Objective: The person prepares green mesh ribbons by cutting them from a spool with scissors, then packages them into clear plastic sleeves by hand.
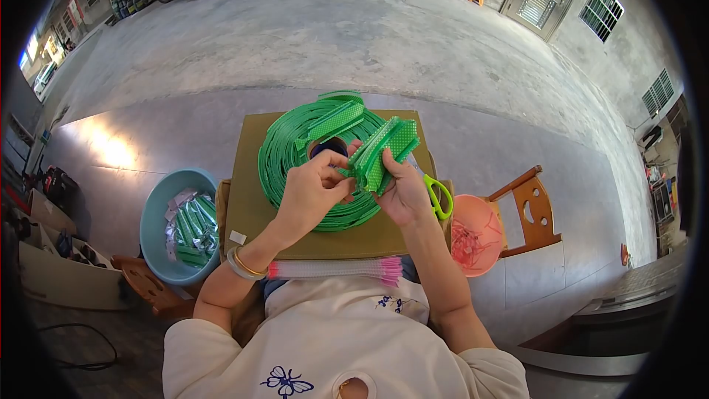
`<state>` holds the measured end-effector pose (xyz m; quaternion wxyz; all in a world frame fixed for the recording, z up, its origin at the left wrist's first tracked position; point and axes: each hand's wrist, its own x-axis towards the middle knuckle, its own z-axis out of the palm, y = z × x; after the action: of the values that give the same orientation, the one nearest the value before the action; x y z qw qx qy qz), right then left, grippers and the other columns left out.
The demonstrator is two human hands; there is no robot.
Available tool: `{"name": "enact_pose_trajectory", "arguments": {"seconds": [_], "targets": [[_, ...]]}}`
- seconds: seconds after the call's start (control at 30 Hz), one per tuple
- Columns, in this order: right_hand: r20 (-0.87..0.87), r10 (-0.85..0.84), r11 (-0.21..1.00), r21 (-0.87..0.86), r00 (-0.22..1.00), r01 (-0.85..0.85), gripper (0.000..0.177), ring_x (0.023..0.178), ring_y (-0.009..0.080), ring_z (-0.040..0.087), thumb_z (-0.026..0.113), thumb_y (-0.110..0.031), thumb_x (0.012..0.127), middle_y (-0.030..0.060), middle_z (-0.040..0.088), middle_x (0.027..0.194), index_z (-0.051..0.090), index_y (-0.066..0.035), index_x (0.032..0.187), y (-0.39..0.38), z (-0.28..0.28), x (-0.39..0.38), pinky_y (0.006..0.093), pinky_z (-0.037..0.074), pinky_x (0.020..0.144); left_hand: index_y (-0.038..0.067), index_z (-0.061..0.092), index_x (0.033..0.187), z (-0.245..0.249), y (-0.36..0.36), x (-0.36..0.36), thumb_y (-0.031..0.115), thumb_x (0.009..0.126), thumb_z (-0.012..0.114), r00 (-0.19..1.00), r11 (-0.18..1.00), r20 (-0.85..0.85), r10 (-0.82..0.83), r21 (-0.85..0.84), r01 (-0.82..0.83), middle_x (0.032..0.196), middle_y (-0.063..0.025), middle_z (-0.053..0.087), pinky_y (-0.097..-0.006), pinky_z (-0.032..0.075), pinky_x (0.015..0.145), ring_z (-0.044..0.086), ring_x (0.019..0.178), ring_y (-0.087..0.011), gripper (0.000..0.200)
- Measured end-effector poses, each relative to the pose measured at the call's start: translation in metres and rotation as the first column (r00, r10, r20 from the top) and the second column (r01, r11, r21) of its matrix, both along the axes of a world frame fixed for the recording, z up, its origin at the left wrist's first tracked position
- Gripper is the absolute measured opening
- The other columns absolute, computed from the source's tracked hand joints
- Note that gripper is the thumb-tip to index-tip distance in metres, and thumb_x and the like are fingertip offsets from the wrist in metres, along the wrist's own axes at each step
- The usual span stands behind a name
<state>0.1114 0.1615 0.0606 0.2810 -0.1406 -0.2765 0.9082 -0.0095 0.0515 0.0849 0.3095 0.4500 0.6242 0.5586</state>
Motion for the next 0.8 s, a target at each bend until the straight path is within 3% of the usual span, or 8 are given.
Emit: {"name": "enact_pose_trajectory", "arguments": {"seconds": [0.1,0.3,0.4,0.47,0.6,0.7,0.8], "targets": [[0.060,-0.104,0.994,0.044,0.993,0.101,0.037,0.110,0.0242,0.053,0.034,-0.021,0.097,0.0158,0.052,0.121,0.039,0.002,0.125,-0.007,-0.002,-0.003,0.0382,0.046,0.091,-0.008,0.059,0.089,0.006,-0.002,0.008,-0.002,0.081,0.060,0.998,1.000,-0.054,0.022,-0.006,-0.022,0.078,-0.0104,0.066,-0.0220,0.052,0.063,0.064,0.069,-0.0132,0.011],[0.030,-0.233,0.970,0.078,0.972,0.230,0.033,0.108,0.0253,0.054,0.036,-0.017,0.096,0.0175,0.054,0.118,0.040,0.002,0.122,-0.014,0.002,-0.004,0.0386,0.048,0.089,-0.009,0.062,0.088,-0.014,-0.004,-0.003,0.002,0.080,0.061,0.990,0.990,0.005,-0.139,0.023,0.139,0.075,-0.0089,0.066,-0.0216,0.051,0.065,0.063,0.070,-0.0108,0.013],[0.018,-0.335,0.935,0.131,0.942,0.330,0.030,0.106,0.0251,0.055,0.037,-0.015,0.096,0.0184,0.054,0.116,0.042,0.003,0.120,-0.019,0.006,-0.007,0.0373,0.049,0.087,-0.009,0.063,0.085,-0.012,-0.006,-0.002,0.007,0.079,0.064,0.990,0.994,-0.100,-0.102,0.026,0.105,0.072,-0.0076,0.065,-0.0205,0.049,0.062,0.061,0.067,-0.0091,0.017],[-0.008,-0.405,0.902,0.163,0.914,0.401,0.029,0.101,0.0232,0.057,0.036,-0.014,0.096,0.0184,0.056,0.113,0.044,0.004,0.118,-0.024,0.008,-0.010,0.0352,0.050,0.085,-0.010,0.063,0.084,0.005,-0.010,0.001,0.010,0.079,0.066,0.961,0.991,-0.245,-0.124,-0.078,0.108,0.070,-0.0068,0.064,-0.0201,0.048,0.061,0.060,0.065,-0.0082,0.020],[-0.031,-0.376,0.903,0.211,0.926,0.374,0.028,0.103,0.0242,0.057,0.039,-0.014,0.096,0.0189,0.056,0.112,0.045,0.004,0.116,-0.026,0.010,-0.009,0.0358,0.050,0.085,-0.009,0.062,0.079,0.006,-0.005,0.006,0.009,0.079,0.067,0.919,0.993,-0.387,-0.077,-0.114,0.036,0.067,-0.0060,0.064,-0.0206,0.048,0.058,0.061,0.064,-0.0082,0.019],[-0.032,-0.339,0.911,0.237,0.940,0.337,0.029,0.104,0.0259,0.056,0.040,-0.015,0.095,0.0198,0.056,0.112,0.044,0.005,0.116,-0.024,0.011,-0.005,0.0376,0.050,0.086,-0.008,0.061,0.075,-0.005,-0.002,0.002,0.007,0.079,0.066,0.990,0.995,-0.113,-0.079,-0.064,0.072,0.067,-0.0068,0.064,-0.0209,0.049,0.058,0.063,0.066,-0.0098,0.016],[-0.012,-0.291,0.924,0.256,0.957,0.284,0.029,0.102,0.0248,0.057,0.041,-0.015,0.095,0.0188,0.057,0.111,0.045,0.005,0.115,-0.022,0.012,-0.004,0.0364,0.050,0.085,-0.006,0.060,0.073,-0.003,-0.003,0.002,0.005,0.080,0.065,0.991,0.994,-0.100,-0.093,-0.066,0.086,0.068,-0.0076,0.064,-0.0215,0.049,0.058,0.064,0.067,-0.0121,0.014]]}}
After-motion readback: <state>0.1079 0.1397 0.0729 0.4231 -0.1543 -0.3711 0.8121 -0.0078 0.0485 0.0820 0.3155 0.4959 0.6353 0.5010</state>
